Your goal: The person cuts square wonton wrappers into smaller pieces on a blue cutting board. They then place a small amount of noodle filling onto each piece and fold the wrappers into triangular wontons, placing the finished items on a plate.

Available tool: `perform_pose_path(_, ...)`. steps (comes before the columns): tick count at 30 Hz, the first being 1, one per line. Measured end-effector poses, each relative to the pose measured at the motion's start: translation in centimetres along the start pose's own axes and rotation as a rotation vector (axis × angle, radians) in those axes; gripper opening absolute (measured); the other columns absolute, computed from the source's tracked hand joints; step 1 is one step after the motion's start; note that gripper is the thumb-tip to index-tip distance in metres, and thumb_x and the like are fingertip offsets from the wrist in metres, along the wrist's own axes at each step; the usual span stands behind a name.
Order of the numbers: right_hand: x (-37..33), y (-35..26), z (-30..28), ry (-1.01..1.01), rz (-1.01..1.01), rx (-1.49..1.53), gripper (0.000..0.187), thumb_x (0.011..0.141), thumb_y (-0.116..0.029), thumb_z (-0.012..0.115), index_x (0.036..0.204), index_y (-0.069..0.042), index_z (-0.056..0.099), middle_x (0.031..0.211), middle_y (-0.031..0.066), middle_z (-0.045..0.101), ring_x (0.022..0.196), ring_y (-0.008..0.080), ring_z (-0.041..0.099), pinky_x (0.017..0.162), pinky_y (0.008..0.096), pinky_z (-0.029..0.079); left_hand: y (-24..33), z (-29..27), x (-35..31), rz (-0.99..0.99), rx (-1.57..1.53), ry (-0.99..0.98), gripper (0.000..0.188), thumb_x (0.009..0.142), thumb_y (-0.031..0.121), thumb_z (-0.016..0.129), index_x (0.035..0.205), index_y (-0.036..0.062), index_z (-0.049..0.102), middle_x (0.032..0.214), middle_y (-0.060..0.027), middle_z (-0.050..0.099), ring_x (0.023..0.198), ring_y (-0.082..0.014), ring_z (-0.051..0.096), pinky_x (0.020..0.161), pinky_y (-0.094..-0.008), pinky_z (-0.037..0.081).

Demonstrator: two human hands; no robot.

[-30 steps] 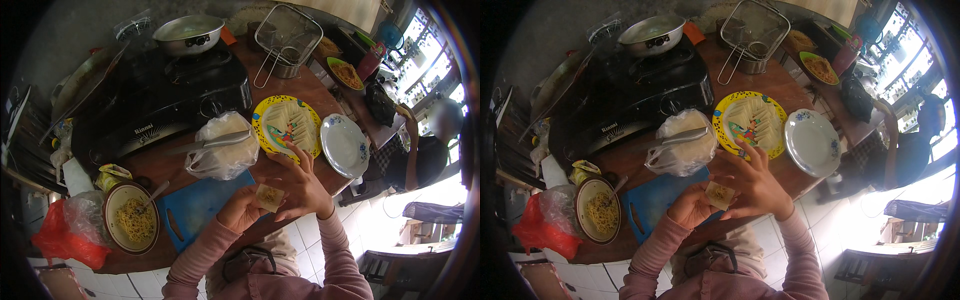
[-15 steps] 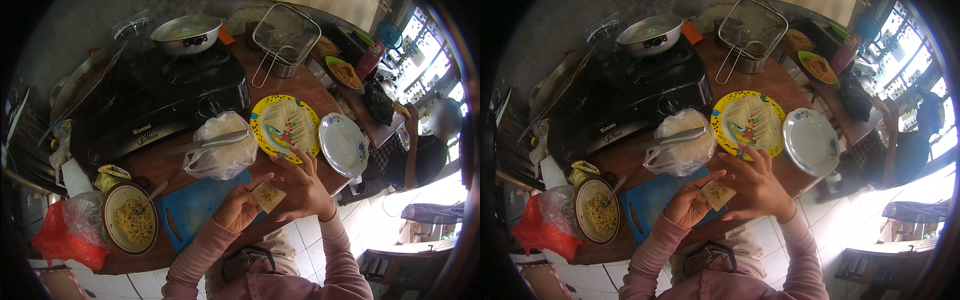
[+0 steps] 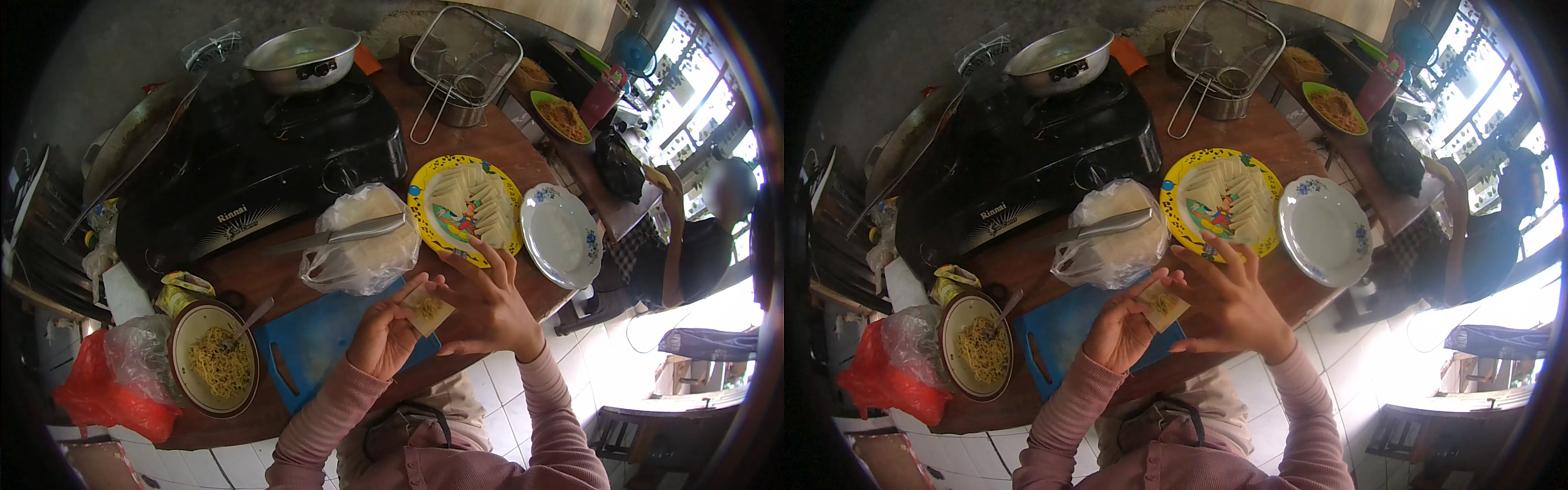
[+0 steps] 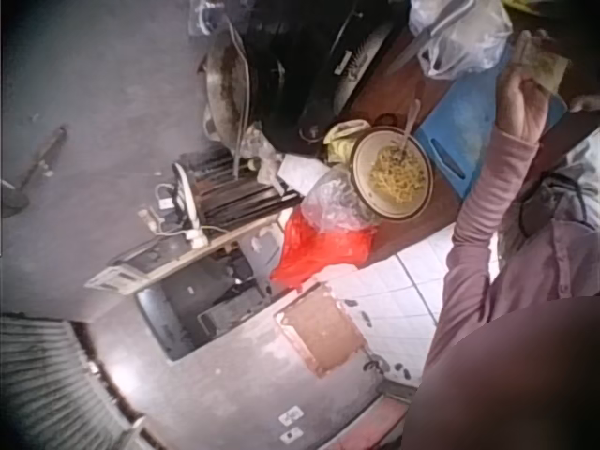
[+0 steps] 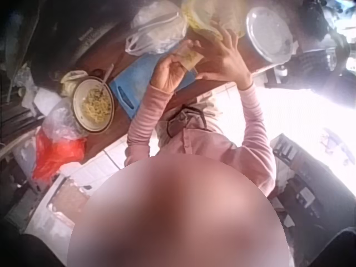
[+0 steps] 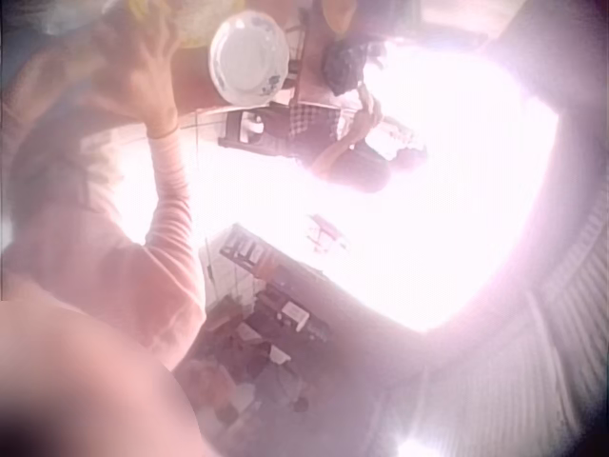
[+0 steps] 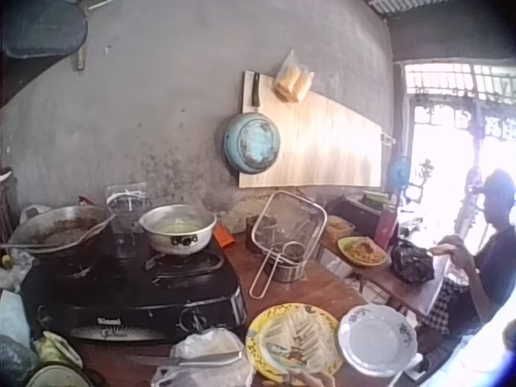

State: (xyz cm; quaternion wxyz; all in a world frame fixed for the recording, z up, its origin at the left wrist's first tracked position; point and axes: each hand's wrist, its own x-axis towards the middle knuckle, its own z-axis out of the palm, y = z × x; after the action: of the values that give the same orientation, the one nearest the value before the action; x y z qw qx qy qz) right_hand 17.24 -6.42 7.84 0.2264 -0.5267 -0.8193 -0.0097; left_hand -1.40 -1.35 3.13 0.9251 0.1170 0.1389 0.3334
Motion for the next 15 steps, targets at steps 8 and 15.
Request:
perform_pose_path(8, -1.3, -0.7, 1.0, 0.025, 0.083, 0.034, 0.071, 0.067, -0.063, 0.066, 0.119, -0.016, 0.062, 0.138, 0.0095, 0.044, 0.131, 0.0367, 0.029, 0.101, 0.0514, 0.022, 0.2, 0.0, 0.1, 0.086, -0.035, 0.044, 0.052, 0.085, -0.004, 0.035, 0.136, -0.0091, 0.030, 0.143, -0.0226, 0.033, 0.133, -0.0311, 0.035, 0.111, -0.0405, 0.032)
perform_pose_path(15, -5.4, 1.5, 1.0, 0.073, 0.263, -0.075, 0.072, 0.069, -0.063, 0.065, 0.123, -0.015, 0.061, 0.141, 0.0142, 0.039, 0.134, 0.0410, 0.023, 0.105, 0.0534, 0.019, 0.7, 0.1, -0.2, 0.130, -0.094, 0.003, 0.056, 0.084, -0.005, 0.034, 0.139, -0.0071, 0.026, 0.145, -0.0233, 0.029, 0.137, -0.0331, 0.026, 0.112, -0.0427, 0.029)
